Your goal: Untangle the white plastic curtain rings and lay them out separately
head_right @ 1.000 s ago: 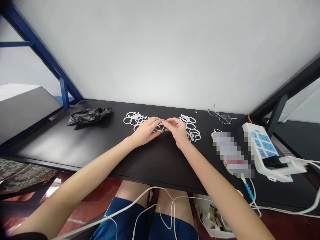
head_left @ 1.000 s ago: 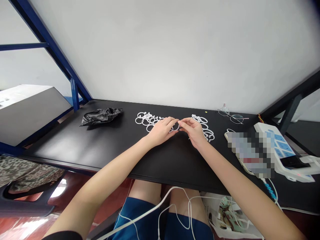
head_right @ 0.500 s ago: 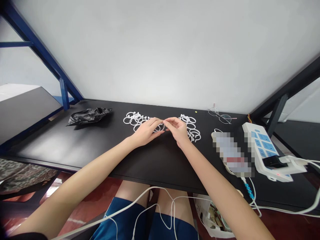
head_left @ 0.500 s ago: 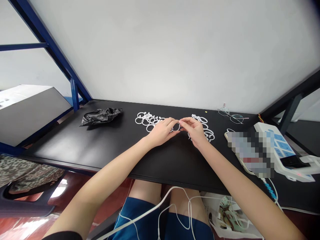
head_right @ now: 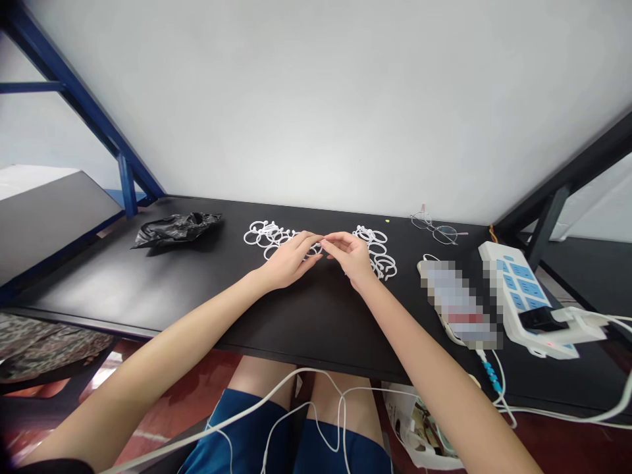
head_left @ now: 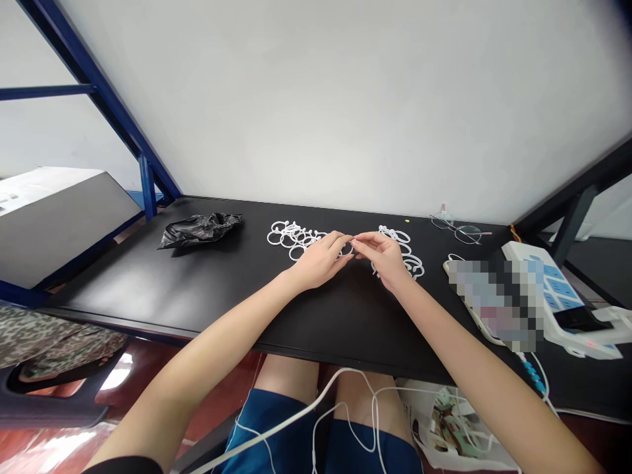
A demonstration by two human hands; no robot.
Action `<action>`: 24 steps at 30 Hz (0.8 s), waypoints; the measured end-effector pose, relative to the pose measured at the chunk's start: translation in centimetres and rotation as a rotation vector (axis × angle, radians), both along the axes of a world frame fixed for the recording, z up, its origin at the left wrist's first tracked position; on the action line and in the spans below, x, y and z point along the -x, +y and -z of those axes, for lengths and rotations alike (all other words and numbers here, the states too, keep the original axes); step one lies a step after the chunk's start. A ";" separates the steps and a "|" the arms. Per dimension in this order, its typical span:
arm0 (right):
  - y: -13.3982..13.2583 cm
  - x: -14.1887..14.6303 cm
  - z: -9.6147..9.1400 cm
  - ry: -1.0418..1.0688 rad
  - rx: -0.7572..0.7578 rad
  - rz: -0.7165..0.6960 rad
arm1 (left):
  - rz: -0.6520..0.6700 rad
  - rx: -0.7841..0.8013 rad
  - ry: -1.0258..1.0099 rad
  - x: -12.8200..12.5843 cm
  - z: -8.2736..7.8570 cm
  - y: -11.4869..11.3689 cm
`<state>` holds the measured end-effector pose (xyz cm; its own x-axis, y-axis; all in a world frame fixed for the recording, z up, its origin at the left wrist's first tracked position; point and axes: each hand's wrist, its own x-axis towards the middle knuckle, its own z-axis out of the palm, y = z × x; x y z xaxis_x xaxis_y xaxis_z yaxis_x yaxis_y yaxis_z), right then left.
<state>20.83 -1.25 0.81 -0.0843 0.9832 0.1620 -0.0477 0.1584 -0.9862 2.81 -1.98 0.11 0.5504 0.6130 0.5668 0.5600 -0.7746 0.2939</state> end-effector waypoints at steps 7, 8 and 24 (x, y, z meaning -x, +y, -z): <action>0.1 -0.4 -0.1 0.009 0.037 -0.094 | 0.010 0.039 -0.032 0.1 -0.4 -0.2; 0.2 -0.4 -0.1 0.015 0.039 -0.096 | 0.014 0.050 -0.037 0.1 -0.4 -0.3; 0.0 0.0 0.1 -0.009 -0.027 -0.003 | 0.042 0.153 -0.046 0.0 -0.6 -0.5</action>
